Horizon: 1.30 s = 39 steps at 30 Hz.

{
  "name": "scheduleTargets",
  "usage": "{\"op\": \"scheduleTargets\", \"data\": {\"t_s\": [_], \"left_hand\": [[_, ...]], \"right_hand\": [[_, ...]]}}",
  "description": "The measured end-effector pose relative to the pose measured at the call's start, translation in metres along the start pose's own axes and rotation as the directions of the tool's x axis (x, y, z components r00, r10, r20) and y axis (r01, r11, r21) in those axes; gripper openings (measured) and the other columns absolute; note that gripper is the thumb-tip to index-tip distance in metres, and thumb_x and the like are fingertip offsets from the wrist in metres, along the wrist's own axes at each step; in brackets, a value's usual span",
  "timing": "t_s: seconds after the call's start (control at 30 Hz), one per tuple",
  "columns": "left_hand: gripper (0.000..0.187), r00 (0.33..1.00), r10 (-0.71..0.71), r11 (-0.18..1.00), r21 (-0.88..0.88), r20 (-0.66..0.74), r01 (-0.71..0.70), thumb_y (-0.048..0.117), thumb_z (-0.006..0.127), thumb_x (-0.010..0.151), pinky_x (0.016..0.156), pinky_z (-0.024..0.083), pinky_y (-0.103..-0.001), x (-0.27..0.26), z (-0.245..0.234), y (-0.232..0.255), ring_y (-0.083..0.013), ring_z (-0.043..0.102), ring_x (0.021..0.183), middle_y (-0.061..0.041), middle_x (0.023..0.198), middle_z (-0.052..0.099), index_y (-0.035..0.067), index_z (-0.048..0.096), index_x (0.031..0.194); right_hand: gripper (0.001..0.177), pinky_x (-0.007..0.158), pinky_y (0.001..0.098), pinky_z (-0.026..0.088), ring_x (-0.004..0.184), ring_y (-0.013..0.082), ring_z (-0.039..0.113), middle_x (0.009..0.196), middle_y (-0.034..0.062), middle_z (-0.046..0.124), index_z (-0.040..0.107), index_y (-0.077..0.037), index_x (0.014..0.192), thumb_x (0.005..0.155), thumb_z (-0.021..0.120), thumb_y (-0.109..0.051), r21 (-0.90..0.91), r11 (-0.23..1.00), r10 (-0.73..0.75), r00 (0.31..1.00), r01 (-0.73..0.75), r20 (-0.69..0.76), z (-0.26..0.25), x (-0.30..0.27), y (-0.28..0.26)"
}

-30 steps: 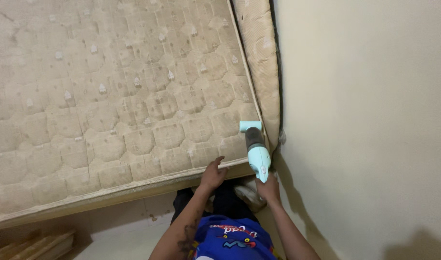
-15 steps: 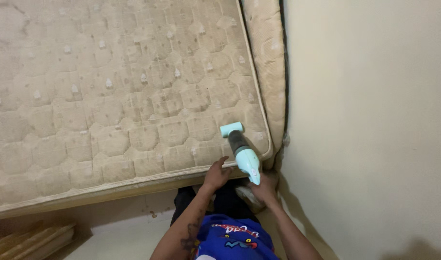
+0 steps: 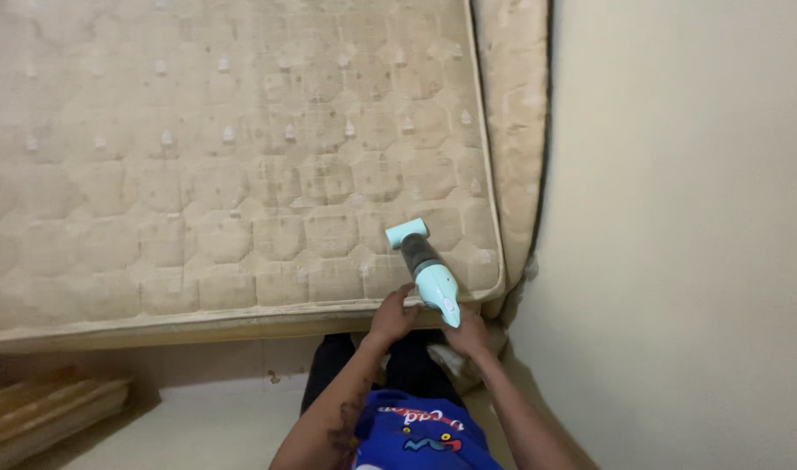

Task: The person uses a handheld vacuum cleaner to clean the surface of a mattress. They move the vacuum back and forth across the mattress, covering different sections systematically.

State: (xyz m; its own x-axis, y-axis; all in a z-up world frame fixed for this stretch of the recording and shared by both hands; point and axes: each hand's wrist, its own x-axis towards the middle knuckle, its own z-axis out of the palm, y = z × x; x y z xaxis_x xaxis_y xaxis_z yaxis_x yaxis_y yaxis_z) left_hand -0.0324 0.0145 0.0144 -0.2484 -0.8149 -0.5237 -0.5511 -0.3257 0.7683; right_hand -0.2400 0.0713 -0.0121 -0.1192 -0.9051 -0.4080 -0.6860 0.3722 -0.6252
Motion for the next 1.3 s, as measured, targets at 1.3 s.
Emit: {"op": "scheduleTargets", "data": {"t_s": [1.3], "left_hand": [[0.096,0.366,-0.674,0.555,-0.767,-0.642,-0.322,0.056,0.056,0.096,0.113,0.042,-0.044,-0.026,-0.219,-0.196,-0.0354,0.049,0.142,-0.02,0.166,0.032,0.017,0.003,0.167]], "right_hand": [[0.042,0.081,0.0458,0.056,0.091,0.0354,0.075,0.102,0.0227,0.074,0.061,-0.004,0.126,0.087,0.068,-0.017,-0.201,0.699,-0.321,0.553,0.686,0.769,0.225,0.08,-0.398]]}}
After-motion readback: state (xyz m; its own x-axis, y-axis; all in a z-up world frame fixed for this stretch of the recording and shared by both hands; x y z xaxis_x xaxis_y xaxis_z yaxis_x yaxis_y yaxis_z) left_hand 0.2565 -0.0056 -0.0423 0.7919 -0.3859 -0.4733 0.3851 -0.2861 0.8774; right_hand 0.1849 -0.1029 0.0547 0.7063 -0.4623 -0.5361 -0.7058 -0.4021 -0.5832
